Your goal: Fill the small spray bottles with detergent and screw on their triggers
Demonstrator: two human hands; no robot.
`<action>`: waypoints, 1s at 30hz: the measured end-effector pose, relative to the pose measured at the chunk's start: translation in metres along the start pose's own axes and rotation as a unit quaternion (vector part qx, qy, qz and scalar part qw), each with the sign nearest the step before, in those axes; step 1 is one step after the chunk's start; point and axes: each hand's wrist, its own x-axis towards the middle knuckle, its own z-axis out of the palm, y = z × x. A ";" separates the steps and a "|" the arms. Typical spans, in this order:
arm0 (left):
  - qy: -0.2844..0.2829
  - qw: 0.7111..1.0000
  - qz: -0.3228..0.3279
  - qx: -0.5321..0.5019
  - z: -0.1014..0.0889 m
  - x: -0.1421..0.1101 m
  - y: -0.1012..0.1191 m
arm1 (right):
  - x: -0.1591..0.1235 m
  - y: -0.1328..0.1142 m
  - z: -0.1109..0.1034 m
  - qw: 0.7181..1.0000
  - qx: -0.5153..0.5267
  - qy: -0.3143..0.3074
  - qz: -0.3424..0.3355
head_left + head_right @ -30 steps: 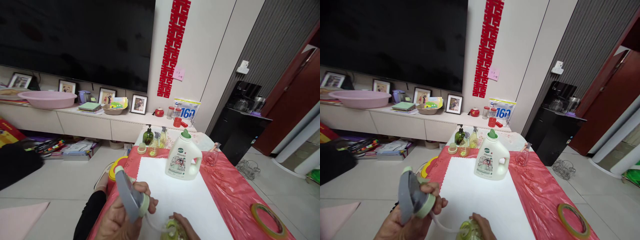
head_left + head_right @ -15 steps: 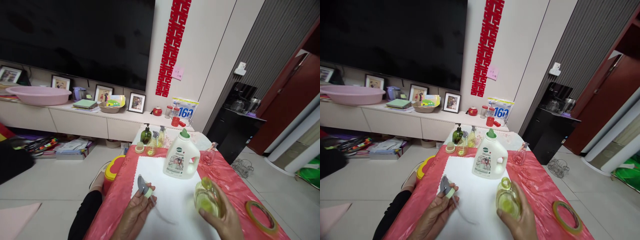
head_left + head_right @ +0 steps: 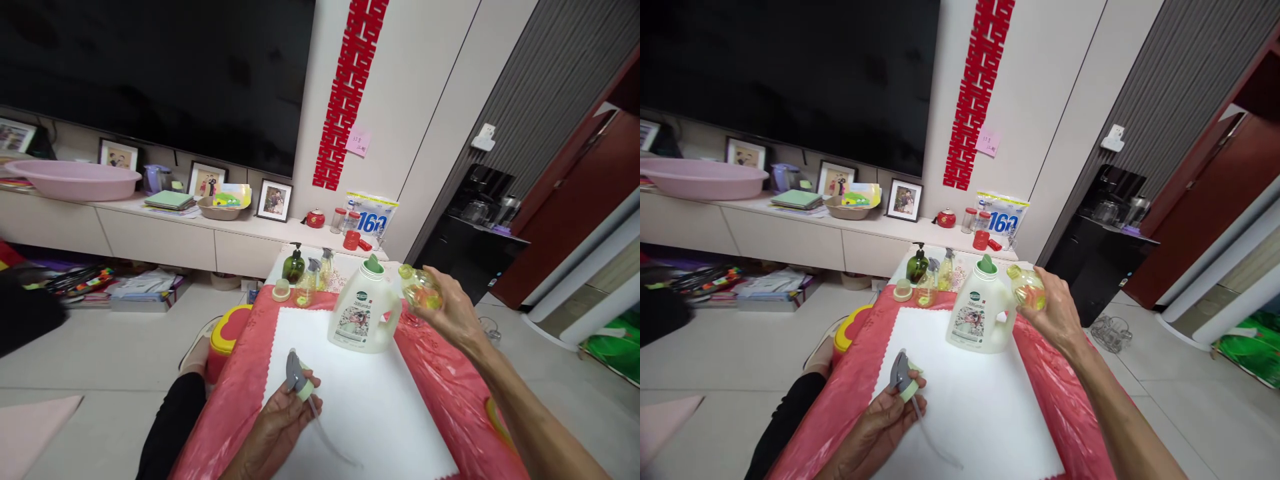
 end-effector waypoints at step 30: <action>0.017 0.999 -0.021 -0.029 0.009 0.000 0.001 | 0.061 -0.015 -0.002 0.935 -0.309 -0.091 -0.150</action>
